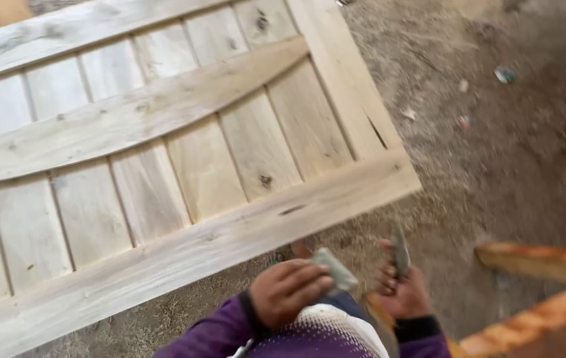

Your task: The person scoops wood filler from a can with a putty knife and applies it to several gaps and knots on a wooden door panel. The person spreads the filler across multiple spots on the door surface.

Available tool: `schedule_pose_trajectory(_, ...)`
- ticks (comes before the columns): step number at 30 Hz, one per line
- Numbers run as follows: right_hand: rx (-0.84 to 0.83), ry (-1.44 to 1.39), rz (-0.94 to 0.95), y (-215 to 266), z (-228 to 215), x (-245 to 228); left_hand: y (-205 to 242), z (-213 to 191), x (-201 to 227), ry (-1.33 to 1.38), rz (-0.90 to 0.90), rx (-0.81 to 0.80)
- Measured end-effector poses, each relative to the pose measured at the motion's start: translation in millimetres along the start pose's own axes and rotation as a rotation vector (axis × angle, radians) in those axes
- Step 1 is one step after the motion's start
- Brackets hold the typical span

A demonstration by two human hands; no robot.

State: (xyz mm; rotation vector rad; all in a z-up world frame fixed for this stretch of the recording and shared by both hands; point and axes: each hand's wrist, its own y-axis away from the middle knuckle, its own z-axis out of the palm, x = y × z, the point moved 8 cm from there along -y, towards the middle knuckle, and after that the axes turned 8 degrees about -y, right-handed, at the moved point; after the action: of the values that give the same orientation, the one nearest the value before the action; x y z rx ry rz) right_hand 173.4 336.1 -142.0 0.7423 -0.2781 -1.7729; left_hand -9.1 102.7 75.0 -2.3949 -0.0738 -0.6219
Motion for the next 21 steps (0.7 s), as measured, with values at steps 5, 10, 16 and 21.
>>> schedule_pose_trajectory(5,0.439,-0.038,0.019,62,56,41,-53,70,58,0.129,0.307,-0.103)
schedule_pose_trajectory(10,0.177,-0.296,-0.024,110,12,37,-66,152,65,0.29,0.225,-0.235)
schedule_pose_trajectory(16,0.444,-0.254,-0.511,172,-51,-61,-118,224,57,0.474,-0.262,-0.396)
schedule_pose_trajectory(21,0.067,-0.567,-0.528,145,-123,-47,-166,237,156,0.551,0.46,-0.232)
